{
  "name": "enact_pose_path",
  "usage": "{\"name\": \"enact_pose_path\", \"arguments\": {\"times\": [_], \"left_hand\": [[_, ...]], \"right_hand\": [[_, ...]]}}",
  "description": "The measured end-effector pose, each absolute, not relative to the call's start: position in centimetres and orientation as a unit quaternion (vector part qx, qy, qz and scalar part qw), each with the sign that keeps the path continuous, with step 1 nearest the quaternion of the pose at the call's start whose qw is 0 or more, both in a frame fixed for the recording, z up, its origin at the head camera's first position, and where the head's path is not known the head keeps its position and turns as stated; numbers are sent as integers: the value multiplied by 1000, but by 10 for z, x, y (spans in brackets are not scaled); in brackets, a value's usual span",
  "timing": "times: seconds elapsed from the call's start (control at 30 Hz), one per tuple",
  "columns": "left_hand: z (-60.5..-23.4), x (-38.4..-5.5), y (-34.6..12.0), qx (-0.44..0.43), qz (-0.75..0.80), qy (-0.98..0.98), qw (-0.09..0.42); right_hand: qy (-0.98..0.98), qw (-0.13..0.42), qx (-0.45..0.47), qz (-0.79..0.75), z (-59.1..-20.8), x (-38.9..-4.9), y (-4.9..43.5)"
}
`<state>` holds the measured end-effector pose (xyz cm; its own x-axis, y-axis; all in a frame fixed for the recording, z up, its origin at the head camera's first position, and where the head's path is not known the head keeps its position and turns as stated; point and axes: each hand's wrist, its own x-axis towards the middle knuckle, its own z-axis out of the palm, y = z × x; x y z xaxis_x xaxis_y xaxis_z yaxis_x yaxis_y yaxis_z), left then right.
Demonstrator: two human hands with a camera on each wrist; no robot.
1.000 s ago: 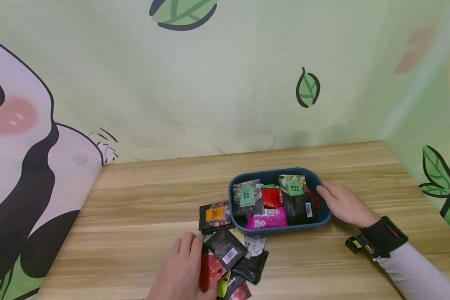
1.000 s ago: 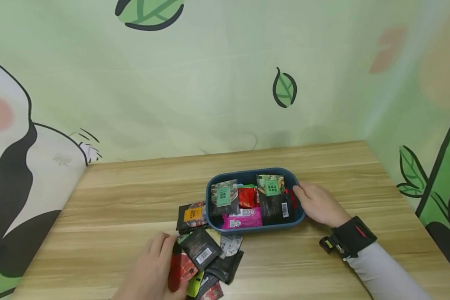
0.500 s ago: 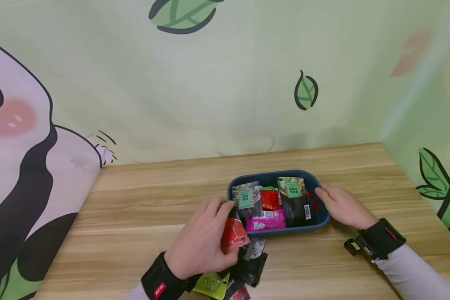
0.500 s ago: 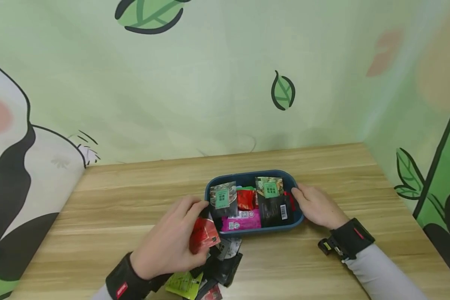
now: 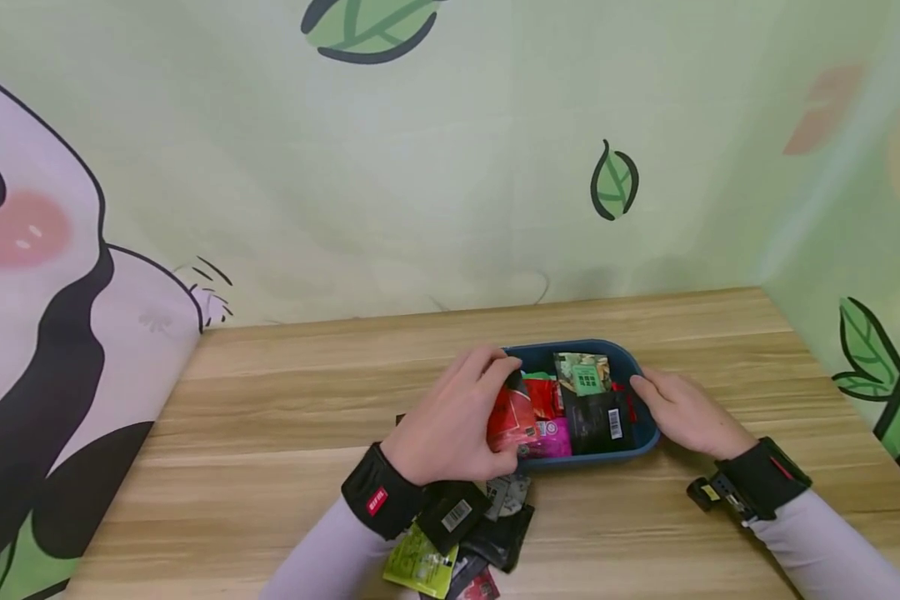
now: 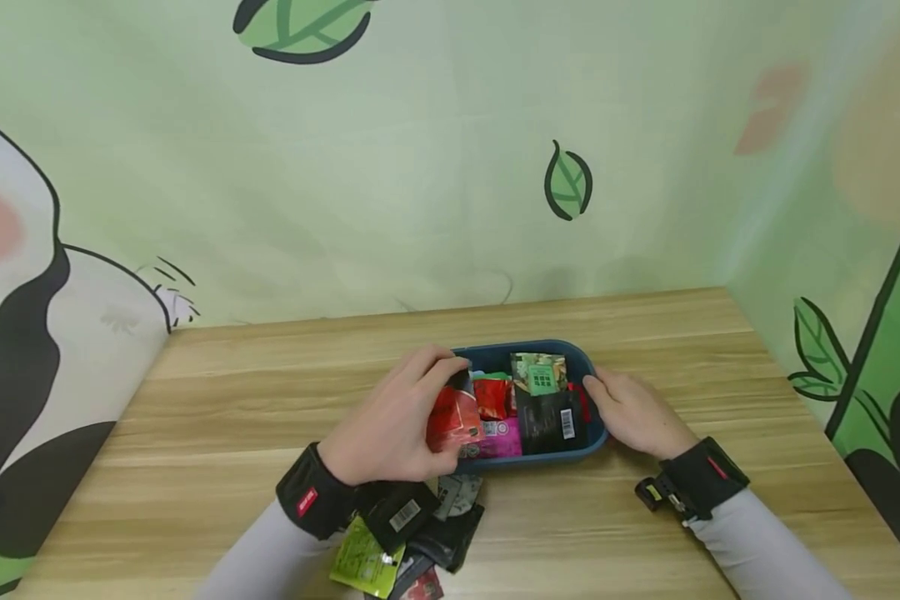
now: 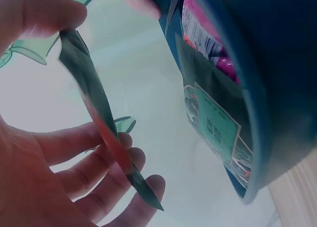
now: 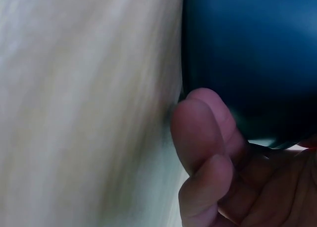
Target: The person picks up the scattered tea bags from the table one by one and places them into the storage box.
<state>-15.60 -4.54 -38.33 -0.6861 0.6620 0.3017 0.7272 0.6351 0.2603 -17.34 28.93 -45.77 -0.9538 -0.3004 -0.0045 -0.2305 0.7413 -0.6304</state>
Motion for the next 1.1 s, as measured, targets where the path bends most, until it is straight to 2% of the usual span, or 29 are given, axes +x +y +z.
{"name": "enact_pose_path", "arguments": {"times": [0.47, 0.8, 1.1], "left_hand": [[-384, -163, -40, -391, -184, -898, 83], [-387, -159, -47, -377, -162, -911, 50], [-389, -153, -79, -347, -159, -924, 11]], "right_hand": [[934, 53, -141, -324, -457, -173, 289], [934, 51, -144, -323, -458, -173, 290], [933, 48, -146, -325, -459, -173, 290]]}}
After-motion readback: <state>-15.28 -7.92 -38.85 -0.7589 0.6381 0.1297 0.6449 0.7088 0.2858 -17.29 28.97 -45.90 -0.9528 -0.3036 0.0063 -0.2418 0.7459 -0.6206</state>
